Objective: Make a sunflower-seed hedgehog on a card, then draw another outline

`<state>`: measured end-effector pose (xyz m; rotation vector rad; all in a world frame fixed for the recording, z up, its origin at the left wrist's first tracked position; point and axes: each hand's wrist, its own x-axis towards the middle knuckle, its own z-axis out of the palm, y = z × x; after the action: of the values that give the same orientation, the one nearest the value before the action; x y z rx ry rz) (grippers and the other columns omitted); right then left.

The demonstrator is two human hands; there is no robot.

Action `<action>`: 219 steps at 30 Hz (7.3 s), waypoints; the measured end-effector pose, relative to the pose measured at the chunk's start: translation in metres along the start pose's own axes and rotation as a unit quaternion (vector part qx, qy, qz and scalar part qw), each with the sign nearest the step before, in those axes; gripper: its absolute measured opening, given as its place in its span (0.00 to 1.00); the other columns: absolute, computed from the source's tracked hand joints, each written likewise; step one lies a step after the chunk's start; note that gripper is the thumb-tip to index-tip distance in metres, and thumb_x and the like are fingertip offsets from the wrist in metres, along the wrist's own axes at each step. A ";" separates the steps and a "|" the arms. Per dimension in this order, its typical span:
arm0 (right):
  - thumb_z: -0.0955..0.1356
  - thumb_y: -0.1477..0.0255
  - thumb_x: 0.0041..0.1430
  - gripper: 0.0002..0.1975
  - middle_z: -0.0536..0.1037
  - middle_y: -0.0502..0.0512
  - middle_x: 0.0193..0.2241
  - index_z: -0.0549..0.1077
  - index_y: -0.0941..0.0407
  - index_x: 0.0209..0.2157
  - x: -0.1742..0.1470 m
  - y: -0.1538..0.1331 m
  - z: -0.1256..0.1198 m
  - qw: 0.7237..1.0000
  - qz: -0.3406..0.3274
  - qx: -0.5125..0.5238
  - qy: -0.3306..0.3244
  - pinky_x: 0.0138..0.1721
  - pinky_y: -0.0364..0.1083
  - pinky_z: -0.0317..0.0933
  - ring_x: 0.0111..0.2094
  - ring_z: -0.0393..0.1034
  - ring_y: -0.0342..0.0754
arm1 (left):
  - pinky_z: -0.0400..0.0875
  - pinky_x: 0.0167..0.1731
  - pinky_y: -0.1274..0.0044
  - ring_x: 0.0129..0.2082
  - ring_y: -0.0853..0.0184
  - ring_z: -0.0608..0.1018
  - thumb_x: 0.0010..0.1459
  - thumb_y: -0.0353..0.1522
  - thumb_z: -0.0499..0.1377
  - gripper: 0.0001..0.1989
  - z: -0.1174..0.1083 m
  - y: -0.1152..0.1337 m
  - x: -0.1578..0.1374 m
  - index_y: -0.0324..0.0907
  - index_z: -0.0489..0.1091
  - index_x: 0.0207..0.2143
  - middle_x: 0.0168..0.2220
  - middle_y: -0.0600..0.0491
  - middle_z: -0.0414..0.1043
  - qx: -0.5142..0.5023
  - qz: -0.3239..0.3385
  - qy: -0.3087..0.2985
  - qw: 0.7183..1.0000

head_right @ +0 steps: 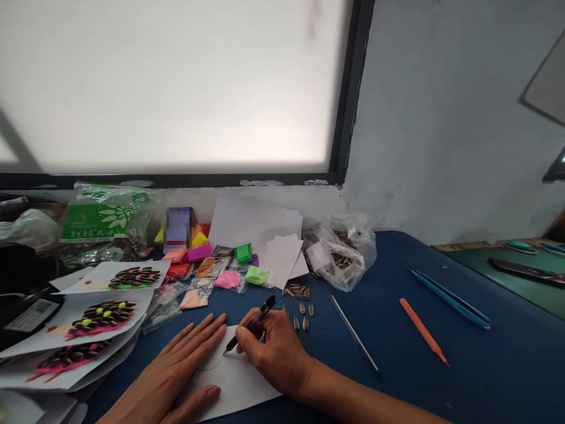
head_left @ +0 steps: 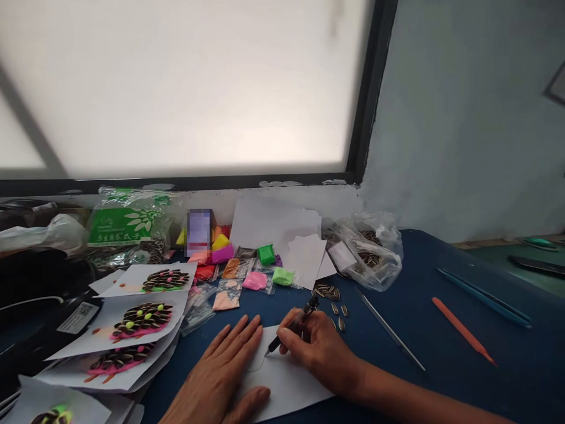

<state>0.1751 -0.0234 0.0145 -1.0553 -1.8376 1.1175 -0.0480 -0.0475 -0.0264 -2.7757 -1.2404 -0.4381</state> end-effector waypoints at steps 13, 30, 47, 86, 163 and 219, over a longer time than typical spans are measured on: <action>0.65 0.71 0.59 0.11 0.76 0.51 0.22 0.73 0.59 0.24 -0.001 0.003 0.001 0.999 -0.019 -0.024 0.029 0.27 0.41 0.59 0.25 0.69 0.43 | 0.64 0.57 0.61 0.63 0.53 0.59 0.62 0.48 0.52 0.37 0.000 0.002 -0.001 0.50 0.39 0.67 0.65 0.51 0.47 0.001 -0.010 -0.001 1.000; 0.64 0.71 0.59 0.11 0.75 0.50 0.22 0.72 0.58 0.25 -0.002 0.000 0.000 0.999 -0.007 -0.033 0.041 0.26 0.41 0.59 0.24 0.68 0.43 | 0.62 0.58 0.62 0.63 0.53 0.59 0.62 0.49 0.52 0.32 -0.019 0.012 0.006 0.53 0.47 0.65 0.65 0.52 0.48 -0.026 -0.041 -0.040 0.998; 0.65 0.71 0.59 0.12 0.75 0.50 0.22 0.73 0.58 0.23 -0.002 -0.001 0.000 0.998 -0.025 -0.040 0.048 0.26 0.41 0.59 0.25 0.68 0.42 | 0.62 0.58 0.63 0.62 0.53 0.60 0.62 0.49 0.52 0.35 -0.014 0.009 0.004 0.52 0.42 0.65 0.64 0.53 0.47 -0.013 -0.029 -0.029 0.999; 0.65 0.73 0.58 0.10 0.75 0.50 0.21 0.71 0.58 0.23 -0.005 -0.003 -0.005 0.995 -0.018 -0.047 0.082 0.29 0.41 0.61 0.25 0.70 0.44 | 0.62 0.58 0.59 0.63 0.51 0.59 0.62 0.50 0.51 0.32 -0.018 0.011 0.008 0.51 0.49 0.65 0.65 0.51 0.46 -0.004 -0.042 -0.072 0.996; 0.63 0.68 0.60 0.12 0.63 0.46 0.18 0.67 0.56 0.23 -0.033 0.003 -0.022 0.989 -0.026 -0.087 0.121 0.25 0.43 0.53 0.21 0.57 0.42 | 0.57 0.61 0.59 0.65 0.53 0.55 0.63 0.49 0.50 0.31 -0.008 0.009 0.002 0.55 0.47 0.65 0.67 0.56 0.46 -0.012 -0.065 -0.063 0.996; 0.61 0.73 0.57 0.12 0.55 0.43 0.17 0.57 0.54 0.20 -0.039 0.004 -0.025 0.990 -0.028 -0.071 0.117 0.23 0.43 0.47 0.20 0.49 0.40 | 0.56 0.61 0.59 0.65 0.53 0.55 0.63 0.49 0.50 0.32 -0.008 0.008 0.001 0.56 0.45 0.65 0.67 0.56 0.45 -0.009 -0.057 -0.061 0.996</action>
<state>0.2137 -0.0495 0.0139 -1.1571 -1.7657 0.8031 -0.0432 -0.0537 -0.0178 -2.7932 -1.4329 -0.2920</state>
